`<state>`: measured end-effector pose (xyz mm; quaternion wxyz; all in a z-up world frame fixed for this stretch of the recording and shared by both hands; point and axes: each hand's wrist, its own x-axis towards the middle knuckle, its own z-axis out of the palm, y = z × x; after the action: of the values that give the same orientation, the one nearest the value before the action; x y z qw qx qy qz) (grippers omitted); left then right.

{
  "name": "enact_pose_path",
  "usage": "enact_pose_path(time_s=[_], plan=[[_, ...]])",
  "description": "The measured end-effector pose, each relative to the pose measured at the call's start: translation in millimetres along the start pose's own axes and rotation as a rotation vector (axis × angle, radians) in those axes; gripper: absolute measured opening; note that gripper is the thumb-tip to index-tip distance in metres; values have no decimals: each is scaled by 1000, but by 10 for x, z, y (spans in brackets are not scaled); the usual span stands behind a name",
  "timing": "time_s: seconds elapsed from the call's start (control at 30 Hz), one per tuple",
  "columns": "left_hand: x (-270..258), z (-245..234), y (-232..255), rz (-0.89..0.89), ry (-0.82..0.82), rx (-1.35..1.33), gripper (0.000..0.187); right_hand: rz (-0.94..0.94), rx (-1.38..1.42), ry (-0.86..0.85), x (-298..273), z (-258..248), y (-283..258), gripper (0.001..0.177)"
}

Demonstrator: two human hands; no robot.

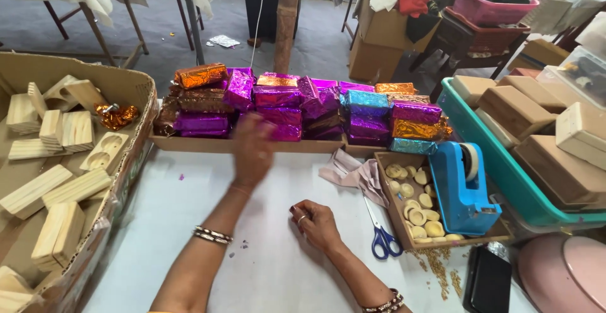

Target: The person wraps a small wooden block in orange metallic foil, folding the edges and securing them with clear tape from a dispenser. After placing the wrapped item in a box, the person picks up a stack of unwrapped wooden blocks and wipes them with a cloth.

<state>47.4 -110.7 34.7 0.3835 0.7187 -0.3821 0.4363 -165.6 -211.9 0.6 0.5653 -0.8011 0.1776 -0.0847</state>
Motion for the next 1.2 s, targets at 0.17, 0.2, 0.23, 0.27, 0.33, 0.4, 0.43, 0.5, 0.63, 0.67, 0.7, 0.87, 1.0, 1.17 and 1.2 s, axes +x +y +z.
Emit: enact_pose_path(time_s=[0.17,0.2,0.23,0.27,0.33,0.4,0.43,0.5,0.63,0.67,0.7,0.87,1.0,1.17,1.2], plan=[[-86,499,905,-60,-757,-309,32,-31,83,13,80,22,200,19],[-150,700,1043,-59,-840,-331,46,-77,58,4,129,28,361,13],[-213,902,1183,-58,-922,-352,62,-122,33,-5,180,31,522,13],[-214,955,1315,-55,-921,-354,62,-123,33,-1,208,32,587,13],[-209,1067,1577,-113,-1062,-248,80,-582,-169,160,276,28,713,11],[-10,858,1737,-189,-1193,-240,75,-493,-90,126,210,2,528,16],[78,747,1824,-273,-1326,-227,71,-401,-9,86,163,-10,441,22],[-147,1016,1605,-221,-1258,-197,56,-349,15,99,250,26,616,20],[-476,1254,1220,-274,-963,-289,26,-172,-140,80,190,10,523,16],[-497,1203,1164,-280,-962,-285,26,-173,-139,74,193,15,550,16],[-517,1149,1108,-332,-915,-326,24,-177,-141,75,195,23,575,14],[-646,732,594,-462,-775,-281,20,-222,-39,152,-15,-35,91,15],[-807,43,381,-446,-880,-454,20,-395,-271,635,-8,-155,-7,21],[-1062,-514,553,-435,-1061,-909,11,-727,-165,533,-18,-111,66,57],[-1051,-604,636,-509,-1079,-1000,13,-550,-150,247,28,-67,217,59]])
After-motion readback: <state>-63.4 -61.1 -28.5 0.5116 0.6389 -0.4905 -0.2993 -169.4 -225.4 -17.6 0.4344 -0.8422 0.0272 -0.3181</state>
